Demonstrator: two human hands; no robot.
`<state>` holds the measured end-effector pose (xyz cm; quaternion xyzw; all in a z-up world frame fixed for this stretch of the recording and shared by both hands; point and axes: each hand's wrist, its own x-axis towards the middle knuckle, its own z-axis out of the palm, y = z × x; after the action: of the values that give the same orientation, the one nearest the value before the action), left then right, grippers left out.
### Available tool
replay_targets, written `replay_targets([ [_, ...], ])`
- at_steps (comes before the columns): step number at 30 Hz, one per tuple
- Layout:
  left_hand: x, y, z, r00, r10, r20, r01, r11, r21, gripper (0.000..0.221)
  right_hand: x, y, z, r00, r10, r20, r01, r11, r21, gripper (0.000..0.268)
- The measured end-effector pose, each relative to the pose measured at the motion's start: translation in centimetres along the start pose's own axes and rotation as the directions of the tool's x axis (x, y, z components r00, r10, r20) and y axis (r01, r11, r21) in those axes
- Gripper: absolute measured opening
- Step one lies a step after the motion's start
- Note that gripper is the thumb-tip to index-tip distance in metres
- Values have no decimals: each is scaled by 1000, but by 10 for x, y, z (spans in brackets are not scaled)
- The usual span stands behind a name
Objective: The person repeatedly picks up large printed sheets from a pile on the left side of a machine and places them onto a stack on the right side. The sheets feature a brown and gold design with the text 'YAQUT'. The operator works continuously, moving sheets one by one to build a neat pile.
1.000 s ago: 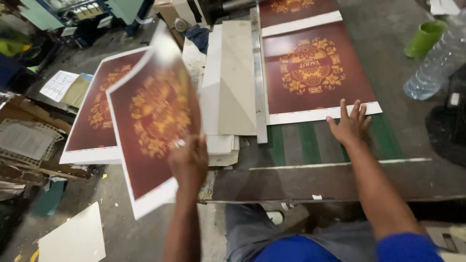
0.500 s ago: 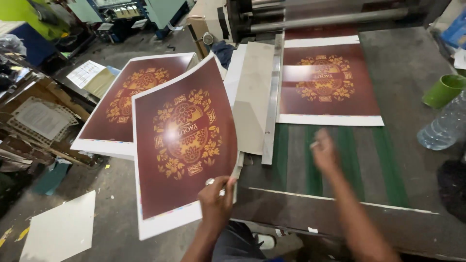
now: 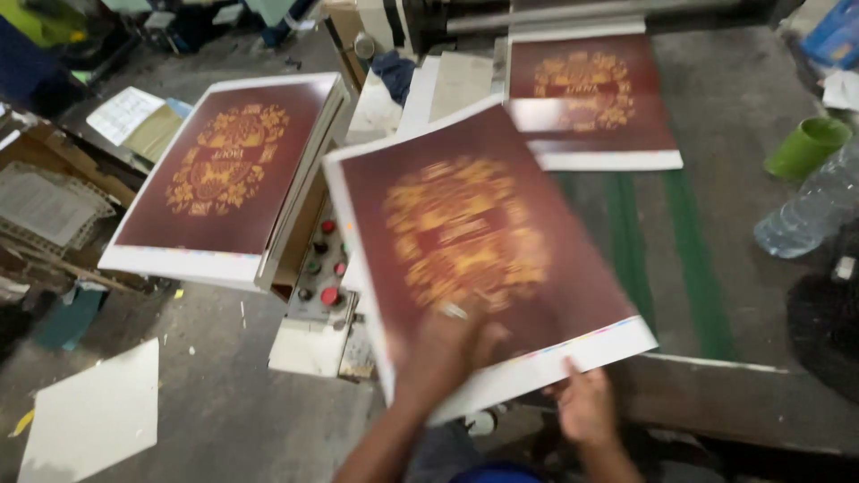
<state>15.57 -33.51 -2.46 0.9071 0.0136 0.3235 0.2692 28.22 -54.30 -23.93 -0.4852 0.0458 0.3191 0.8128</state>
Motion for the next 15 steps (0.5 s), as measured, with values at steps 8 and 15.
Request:
replay_targets([
  [8,-65,-249,-120,785,-396,-476,591,249,767,101,21,-49,-136,931,-324,-167,338,939,59,28],
  [15,-98,-284,-143,712,-501,-492,663,249,706,73,43,-60,-164,902,-368,-227,356,930,-93,29],
])
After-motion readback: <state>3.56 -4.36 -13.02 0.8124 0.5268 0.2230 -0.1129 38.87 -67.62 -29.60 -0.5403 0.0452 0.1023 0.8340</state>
